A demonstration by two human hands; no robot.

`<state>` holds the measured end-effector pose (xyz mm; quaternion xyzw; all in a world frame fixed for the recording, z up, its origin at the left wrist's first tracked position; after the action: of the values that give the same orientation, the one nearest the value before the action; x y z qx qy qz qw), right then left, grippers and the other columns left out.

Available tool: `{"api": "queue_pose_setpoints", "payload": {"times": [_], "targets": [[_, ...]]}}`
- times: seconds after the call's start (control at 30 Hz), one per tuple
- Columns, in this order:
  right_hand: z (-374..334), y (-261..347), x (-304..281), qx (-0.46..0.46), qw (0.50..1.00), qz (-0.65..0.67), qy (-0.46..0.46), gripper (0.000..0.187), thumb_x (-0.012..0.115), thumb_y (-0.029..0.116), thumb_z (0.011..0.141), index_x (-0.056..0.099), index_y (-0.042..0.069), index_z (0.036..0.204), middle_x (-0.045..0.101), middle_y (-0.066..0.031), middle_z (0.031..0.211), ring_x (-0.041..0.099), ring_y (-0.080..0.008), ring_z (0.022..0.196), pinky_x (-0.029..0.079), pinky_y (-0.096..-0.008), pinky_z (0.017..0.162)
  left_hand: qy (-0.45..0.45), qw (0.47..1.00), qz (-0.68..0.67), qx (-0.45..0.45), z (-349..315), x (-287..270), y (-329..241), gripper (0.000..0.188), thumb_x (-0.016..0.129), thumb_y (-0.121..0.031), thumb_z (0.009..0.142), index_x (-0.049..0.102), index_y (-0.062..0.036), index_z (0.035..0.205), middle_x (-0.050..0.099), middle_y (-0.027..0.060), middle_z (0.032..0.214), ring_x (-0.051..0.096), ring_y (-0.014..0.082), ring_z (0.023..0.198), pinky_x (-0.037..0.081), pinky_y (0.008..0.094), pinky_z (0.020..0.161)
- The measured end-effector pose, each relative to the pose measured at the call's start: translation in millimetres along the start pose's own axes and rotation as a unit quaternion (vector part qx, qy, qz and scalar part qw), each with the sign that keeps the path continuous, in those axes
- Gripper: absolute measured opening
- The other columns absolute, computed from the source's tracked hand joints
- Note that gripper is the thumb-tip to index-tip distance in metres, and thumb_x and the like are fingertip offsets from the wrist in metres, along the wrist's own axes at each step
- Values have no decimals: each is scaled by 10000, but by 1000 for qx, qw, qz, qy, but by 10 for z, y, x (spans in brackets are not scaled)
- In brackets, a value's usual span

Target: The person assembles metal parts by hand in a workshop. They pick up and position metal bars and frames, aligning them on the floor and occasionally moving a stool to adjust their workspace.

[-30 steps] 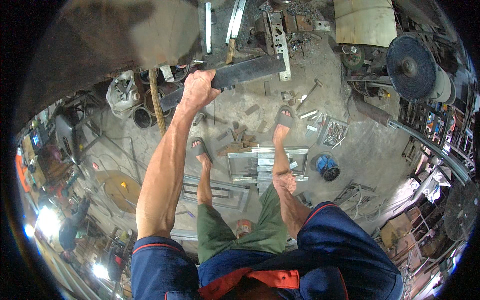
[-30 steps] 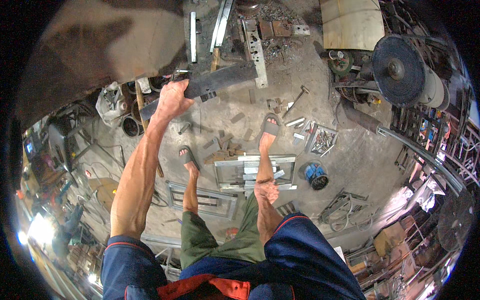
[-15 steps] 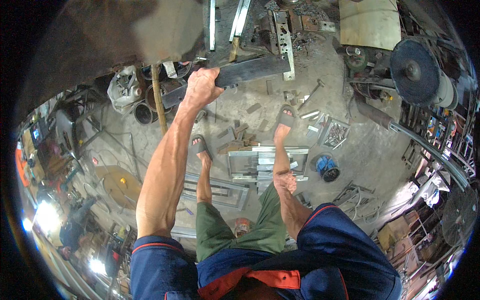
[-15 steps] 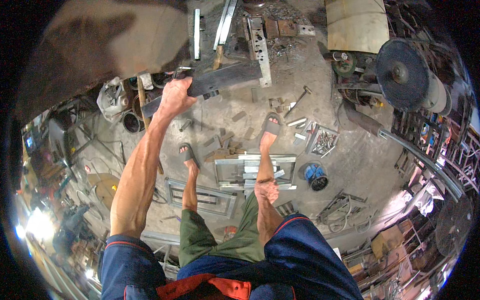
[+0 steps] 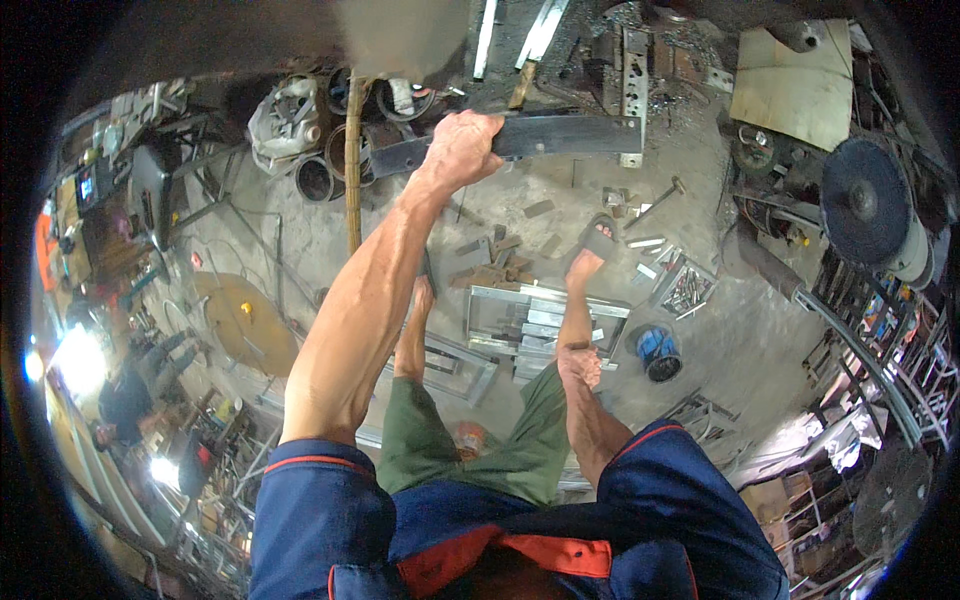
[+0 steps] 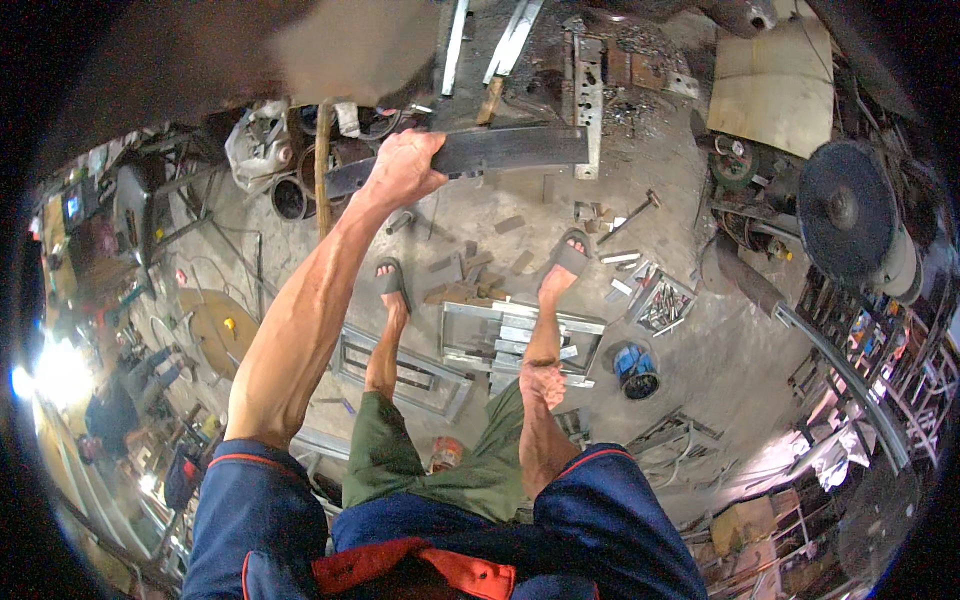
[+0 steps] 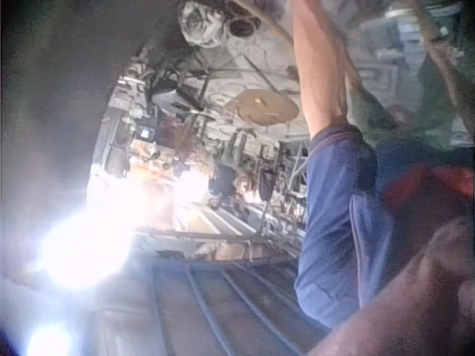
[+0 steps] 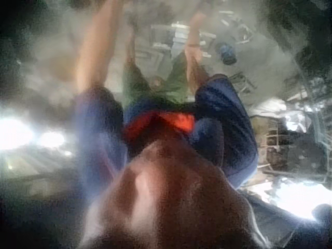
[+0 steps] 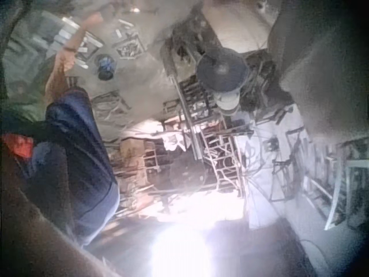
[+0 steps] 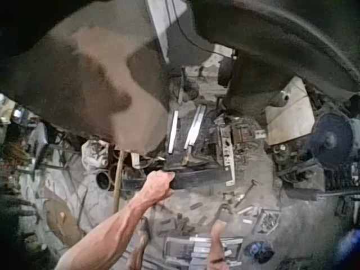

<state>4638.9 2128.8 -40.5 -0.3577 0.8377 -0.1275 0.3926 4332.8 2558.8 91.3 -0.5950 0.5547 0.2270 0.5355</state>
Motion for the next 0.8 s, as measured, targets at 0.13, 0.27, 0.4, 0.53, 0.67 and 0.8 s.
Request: {"api": "queue_pose_setpoints", "payload": {"times": [0.13,0.27,0.4,0.53,0.67,0.8], "targets": [[20,21,-2,-4,1000,-8,-9,464,687,421,745,733,60,1033,732,-124,1066,732,-290,962,593,-415,811,-18,1000,-9,4,24,-3,-18,280,772,-136,645,682,-37,891,713,190,864,693,378,887,548,481,791],[93,18,34,1,1000,-19,-14,460,688,419,743,741,58,1024,737,-123,1064,735,-287,961,594,-413,811,2,1000,-13,-12,7,-28,-16,300,753,-117,645,696,-49,931,720,185,865,701,373,880,559,470,805],[207,-6,99,13,999,-31,-23,457,690,417,740,749,56,1015,743,-123,1061,738,-285,961,595,-411,812,18,1000,-16,-20,3,-20,-17,323,770,-146,662,694,-55,963,724,177,900,701,364,903,560,464,813],[384,-35,251,43,998,-36,-40,454,692,416,738,757,55,1006,748,-123,1059,741,-283,961,595,-409,812,-46,999,-14,17,10,-16,-31,273,760,-163,637,673,-43,867,700,199,838,684,389,884,539,503,786],[161,6,38,-66,997,-27,-31,464,696,420,726,758,50,998,751,-122,1028,745,-286,939,596,-416,793,27,999,9,-27,2,-16,-48,330,780,-160,686,707,-67,994,723,151,952,681,333,999,542,453,866],[-109,73,-220,-104,994,-18,-20,519,719,440,732,713,82,1107,737,-119,1067,732,-294,978,590,-427,825,-24,999,-20,-28,-69,20,28,301,775,-158,668,698,-60,942,715,170,889,685,362,943,536,477,827]]}}
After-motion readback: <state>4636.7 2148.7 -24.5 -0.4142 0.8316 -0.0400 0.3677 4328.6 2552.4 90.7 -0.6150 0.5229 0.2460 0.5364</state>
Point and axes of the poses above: each hand's wrist, its own z-axis towards the middle knuckle, its own x-axis out of the palm, y = z × x, the point moved 3 cm from there along z, towards the middle knuckle
